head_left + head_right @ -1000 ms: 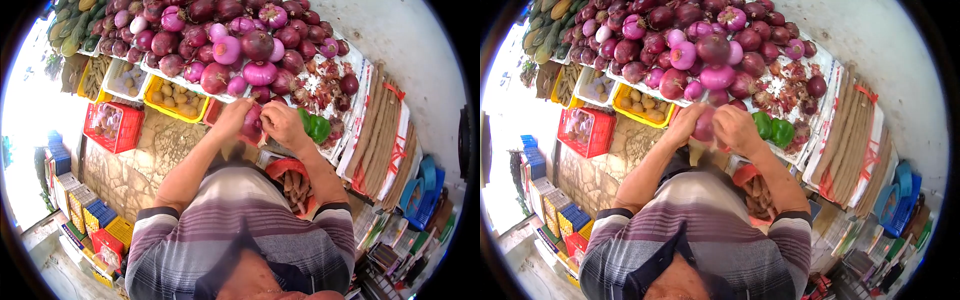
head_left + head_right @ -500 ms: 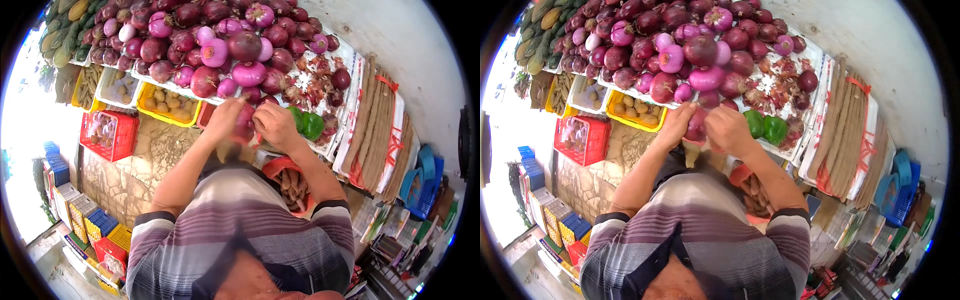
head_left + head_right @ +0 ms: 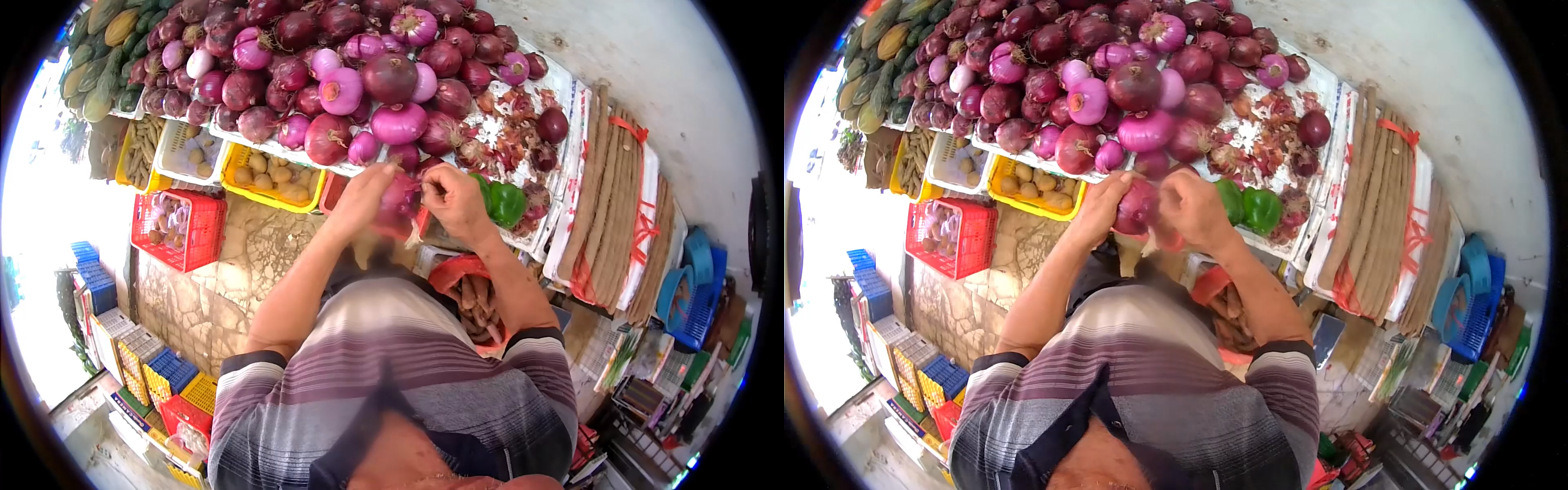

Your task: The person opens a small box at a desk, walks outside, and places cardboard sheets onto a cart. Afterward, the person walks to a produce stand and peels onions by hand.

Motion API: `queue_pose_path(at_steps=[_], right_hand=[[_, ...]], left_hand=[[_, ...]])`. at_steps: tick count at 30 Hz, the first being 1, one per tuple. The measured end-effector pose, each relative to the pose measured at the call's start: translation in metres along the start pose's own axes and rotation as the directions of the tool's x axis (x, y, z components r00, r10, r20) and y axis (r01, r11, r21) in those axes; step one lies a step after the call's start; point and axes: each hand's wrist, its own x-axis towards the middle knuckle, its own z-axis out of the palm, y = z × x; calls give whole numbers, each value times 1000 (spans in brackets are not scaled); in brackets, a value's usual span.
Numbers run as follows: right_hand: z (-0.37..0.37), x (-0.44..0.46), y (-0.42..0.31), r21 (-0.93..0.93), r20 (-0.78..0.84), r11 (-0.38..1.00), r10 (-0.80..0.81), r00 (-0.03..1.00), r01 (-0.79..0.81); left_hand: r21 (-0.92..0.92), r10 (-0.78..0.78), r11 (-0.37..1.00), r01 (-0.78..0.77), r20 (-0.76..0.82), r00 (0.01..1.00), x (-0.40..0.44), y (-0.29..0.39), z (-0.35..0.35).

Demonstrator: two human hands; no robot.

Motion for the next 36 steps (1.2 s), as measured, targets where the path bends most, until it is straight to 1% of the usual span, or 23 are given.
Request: queue_pose_path(at_steps=[1, 3, 4, 6, 10, 12, 13, 15, 16, 17, 18, 19, 20, 21, 22, 23, 26, 28, 29, 31, 32, 34, 36], right_hand=[[-1, 0, -2, 1, -6, 1000, 30, 1000, -30], [-6, 1, -6, 1, -20, 996, 89, 996, -89], [-6, 1, -6, 8, -28, 996, 87, 996, -87], [-8, -1, -2, 12, -52, 996, 92, 994, -92], [-15, -3, 10, 35, -132, 987, 162, 978, -158], [-23, -5, 15, 52, -152, 974, 226, 962, -220], [-31, -6, 17, -66, -133, 958, 268, 954, -278], [-39, -3, 24, 47, -298, 920, 385, 873, -389], [-40, -1, 30, 115, -365, 895, 441, 820, -430], [-45, -2, 43, 123, -414, 926, 375, 830, -357], [-45, 5, 41, 186, -503, 948, 318, 804, -258], [-44, 5, 33, 223, -509, 921, 390, 767, -320], [-41, 0, 21, 258, -516, 888, 460, 722, -382], [-34, -9, 24, 267, -384, 876, 479, 789, -402], [-27, -12, 15, 324, -231, 850, 497, 836, -416], [-20, -16, 6, 370, -73, 816, 502, 862, -444], [7, -23, 5, 570, 142, 671, 488, 861, -474], [19, -27, 10, 699, 210, 493, 551, 807, -518], [22, -28, 11, 749, 250, 395, 575, 779, -532], [20, -26, 1, 775, 296, 313, 588, 753, -549], [20, -25, -3, 786, 323, 268, 591, 739, -557], [22, -26, -4, 784, 332, 262, 588, 737, -563], [22, -24, -6, 793, 340, 243, 586, 736, -559]], left_hand=[[-20, -1, 1000, 1, 11, 1000, 1, -2, -2], [39, 16, 999, -16, 5, 1000, -3, 4, -2], [66, 26, 998, -26, 10, 1000, -4, 7, 0], [8, 41, 999, -41, 25, 999, -3, 7, 1], [-136, 57, 990, -45, 85, 995, -2, 5, -2], [-260, -32, 965, 37, 24, 999, -4, 4, -2], [-325, -77, 943, 75, 7, 997, -3, 3, 1], [-409, -203, 883, 229, 107, 973, 1, -4, -3], [-434, -229, 861, 265, 135, 964, 2, -7, -7], [-456, -255, 837, 302, 164, 953, 3, -11, -10], [-468, -244, 831, 300, 178, 953, 6, -13, -9], [-481, -232, 823, 301, 199, 952, 9, -13, -7], [-481, -203, 837, 260, 169, 965, 10, -13, -4], [-480, -172, 849, 220, 143, 975, 12, -11, 0], [-476, -141, 861, 180, 117, 983, 14, -9, 3], [-480, -142, 857, 189, 133, 981, 15, -8, 6], [-465, -138, 862, 203, 171, 976, 14, -7, 9], [-421, -115, 886, 192, 201, 973, 11, -4, 13], [-402, -95, 901, 162, 181, 979, 11, -5, 14], [-364, -50, 927, 95, 132, 990, 11, -9, 14], [-376, -54, 921, 98, 128, 990, 10, -10, 13], [-401, -65, 910, 108, 120, 991, 7, -11, 12], [-439, -114, 887, 144, 94, 989, 5, -3, 12]])
